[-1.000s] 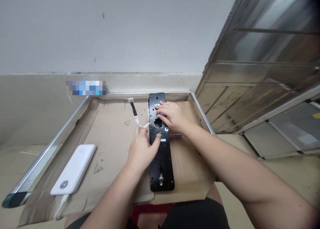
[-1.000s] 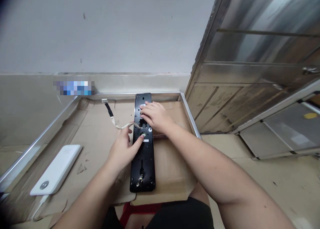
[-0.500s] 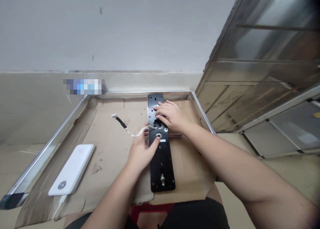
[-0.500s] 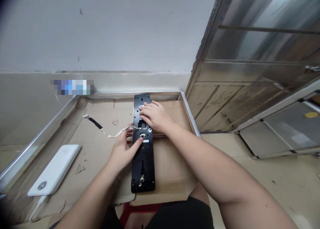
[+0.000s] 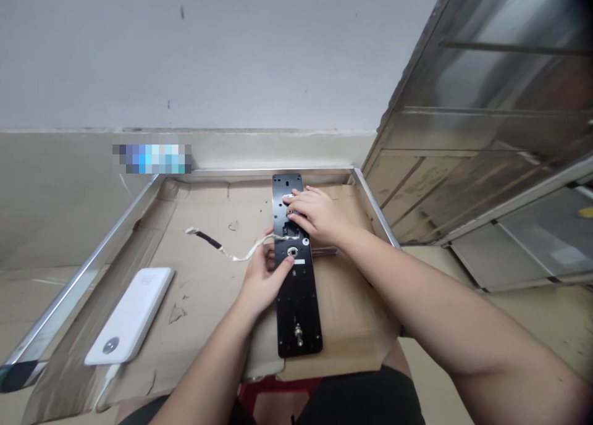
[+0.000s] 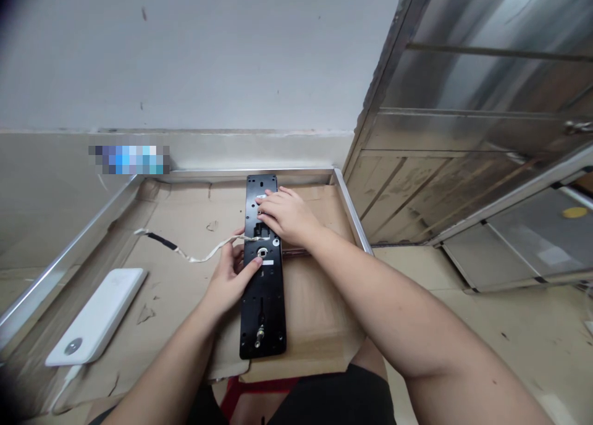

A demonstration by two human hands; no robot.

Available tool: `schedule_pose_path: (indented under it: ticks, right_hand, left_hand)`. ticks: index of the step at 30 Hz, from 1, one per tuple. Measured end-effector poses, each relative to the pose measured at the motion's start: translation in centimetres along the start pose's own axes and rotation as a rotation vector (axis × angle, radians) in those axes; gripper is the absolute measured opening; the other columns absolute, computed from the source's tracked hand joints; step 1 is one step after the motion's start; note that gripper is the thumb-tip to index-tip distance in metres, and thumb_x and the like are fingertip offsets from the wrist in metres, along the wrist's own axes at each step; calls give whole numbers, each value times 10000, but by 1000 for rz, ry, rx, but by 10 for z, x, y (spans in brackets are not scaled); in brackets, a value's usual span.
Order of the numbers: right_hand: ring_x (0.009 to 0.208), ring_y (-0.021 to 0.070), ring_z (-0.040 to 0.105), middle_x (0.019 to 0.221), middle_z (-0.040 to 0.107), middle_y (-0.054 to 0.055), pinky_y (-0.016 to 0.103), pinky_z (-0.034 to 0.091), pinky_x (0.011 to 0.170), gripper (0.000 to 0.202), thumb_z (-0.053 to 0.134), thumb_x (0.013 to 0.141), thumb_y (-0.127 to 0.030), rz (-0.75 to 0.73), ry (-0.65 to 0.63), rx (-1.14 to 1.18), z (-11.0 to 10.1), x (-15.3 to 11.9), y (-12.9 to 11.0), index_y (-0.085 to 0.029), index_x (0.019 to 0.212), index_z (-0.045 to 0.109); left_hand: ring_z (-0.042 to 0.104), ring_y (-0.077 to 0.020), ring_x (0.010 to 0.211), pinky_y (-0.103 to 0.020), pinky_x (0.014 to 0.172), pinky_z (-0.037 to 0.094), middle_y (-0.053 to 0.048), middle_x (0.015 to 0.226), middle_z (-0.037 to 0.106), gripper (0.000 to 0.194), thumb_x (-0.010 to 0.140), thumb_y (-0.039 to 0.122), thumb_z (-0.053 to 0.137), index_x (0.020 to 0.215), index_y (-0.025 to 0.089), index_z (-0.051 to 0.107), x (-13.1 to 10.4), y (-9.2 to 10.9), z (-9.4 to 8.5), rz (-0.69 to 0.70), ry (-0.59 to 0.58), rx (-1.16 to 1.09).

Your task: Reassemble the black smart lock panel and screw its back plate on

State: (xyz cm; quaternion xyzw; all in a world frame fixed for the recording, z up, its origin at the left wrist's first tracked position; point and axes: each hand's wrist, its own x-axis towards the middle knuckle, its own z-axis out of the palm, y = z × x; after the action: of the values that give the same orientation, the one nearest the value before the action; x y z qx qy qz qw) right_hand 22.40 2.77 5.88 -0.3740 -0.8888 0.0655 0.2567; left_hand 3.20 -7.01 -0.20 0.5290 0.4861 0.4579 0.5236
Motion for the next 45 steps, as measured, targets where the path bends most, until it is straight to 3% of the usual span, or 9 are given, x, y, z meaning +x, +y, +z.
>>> schedule_pose_path:
  ticks: [7, 16, 39, 45]
  right_hand:
    - [1386, 294, 545, 1362, 691, 63, 516, 373, 1159, 212, 511, 1022, -312, -16, -11, 6, -2, 0, 1, -220, 1074, 695]
    - [1330, 295, 583, 1321, 710, 81, 491, 422, 1119, 207, 523, 1013, -301, -66, -3, 0, -2, 0, 3, -201, 1054, 700]
    - [1272, 272, 620, 1294, 716, 104, 486, 436, 1134, 175, 549, 998, -278, -82, -7, 27, 1, 0, 5, -194, 1031, 699]
    - [1278, 281, 585, 1278, 694, 98, 488, 451, 1096, 160, 567, 983, -299, -61, 31, 81, 4, -2, 8, -215, 1005, 702]
  left_hand:
    - [669, -216, 1155, -357, 991, 542, -105, 1320, 630, 684, 889, 363, 704, 1470, 251, 361, 1, -12, -3, 57, -23, -63]
    - [670, -204, 1130, -356, 981, 546, -81, 1387, 569, 732, 865, 336, 753, 1486, 321, 365, 3, -27, -4, 68, -56, -249]
    - [686, -211, 1093, -340, 937, 573, -93, 1317, 578, 827, 870, 297, 751, 1550, 303, 281, 3, -24, -5, 38, -89, -228]
    - [689, -190, 1061, -307, 917, 571, -70, 1287, 569, 794, 864, 303, 762, 1528, 311, 327, 4, -25, -5, 26, -80, -259]
